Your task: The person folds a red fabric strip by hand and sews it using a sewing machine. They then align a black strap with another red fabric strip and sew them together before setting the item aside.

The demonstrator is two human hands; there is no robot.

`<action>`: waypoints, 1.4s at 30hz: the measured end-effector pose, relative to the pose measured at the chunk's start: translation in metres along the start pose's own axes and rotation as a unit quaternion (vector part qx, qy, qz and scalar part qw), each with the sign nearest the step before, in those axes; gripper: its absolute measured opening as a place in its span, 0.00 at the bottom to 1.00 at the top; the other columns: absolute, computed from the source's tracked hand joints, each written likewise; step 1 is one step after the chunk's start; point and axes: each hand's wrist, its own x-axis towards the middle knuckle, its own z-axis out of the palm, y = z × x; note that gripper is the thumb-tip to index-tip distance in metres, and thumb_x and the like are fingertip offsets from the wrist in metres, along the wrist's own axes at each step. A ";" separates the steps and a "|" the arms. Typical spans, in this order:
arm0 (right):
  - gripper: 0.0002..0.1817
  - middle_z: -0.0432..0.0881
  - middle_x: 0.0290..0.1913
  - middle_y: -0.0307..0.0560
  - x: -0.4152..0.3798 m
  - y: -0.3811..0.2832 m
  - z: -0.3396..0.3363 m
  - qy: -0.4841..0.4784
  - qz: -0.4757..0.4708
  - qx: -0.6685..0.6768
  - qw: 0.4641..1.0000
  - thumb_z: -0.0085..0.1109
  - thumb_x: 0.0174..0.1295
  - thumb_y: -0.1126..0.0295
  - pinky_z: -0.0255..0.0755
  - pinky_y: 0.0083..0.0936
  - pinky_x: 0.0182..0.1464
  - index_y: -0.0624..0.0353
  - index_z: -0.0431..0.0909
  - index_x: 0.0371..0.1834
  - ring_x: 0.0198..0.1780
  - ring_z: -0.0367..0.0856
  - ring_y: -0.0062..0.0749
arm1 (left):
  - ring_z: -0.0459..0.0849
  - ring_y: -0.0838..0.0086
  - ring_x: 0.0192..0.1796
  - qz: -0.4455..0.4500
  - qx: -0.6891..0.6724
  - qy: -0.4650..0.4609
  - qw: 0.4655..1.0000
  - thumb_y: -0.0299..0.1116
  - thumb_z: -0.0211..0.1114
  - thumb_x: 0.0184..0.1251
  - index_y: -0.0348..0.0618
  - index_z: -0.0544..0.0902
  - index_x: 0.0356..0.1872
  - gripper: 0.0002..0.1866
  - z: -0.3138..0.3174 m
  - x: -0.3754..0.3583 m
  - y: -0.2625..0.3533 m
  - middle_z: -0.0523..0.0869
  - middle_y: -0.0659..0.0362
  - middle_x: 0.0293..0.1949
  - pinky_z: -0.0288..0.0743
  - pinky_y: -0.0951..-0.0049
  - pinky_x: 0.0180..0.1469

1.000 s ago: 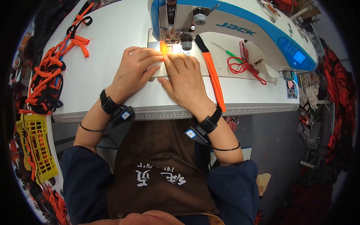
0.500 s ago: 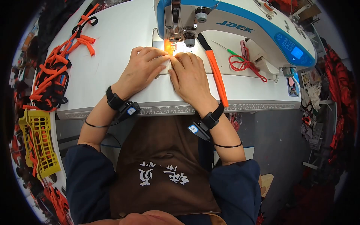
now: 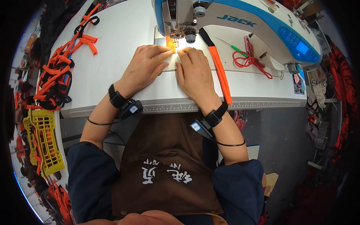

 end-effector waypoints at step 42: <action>0.20 0.82 0.59 0.54 0.000 -0.002 -0.001 -0.015 0.017 0.002 1.000 0.69 0.67 0.73 0.74 0.45 0.66 0.66 0.82 0.62 0.61 0.80 0.51 | 0.77 0.52 0.73 -0.037 -0.012 -0.045 0.998 0.53 0.73 0.75 0.39 0.80 0.76 0.37 -0.002 0.009 -0.006 0.81 0.51 0.72 0.69 0.55 0.76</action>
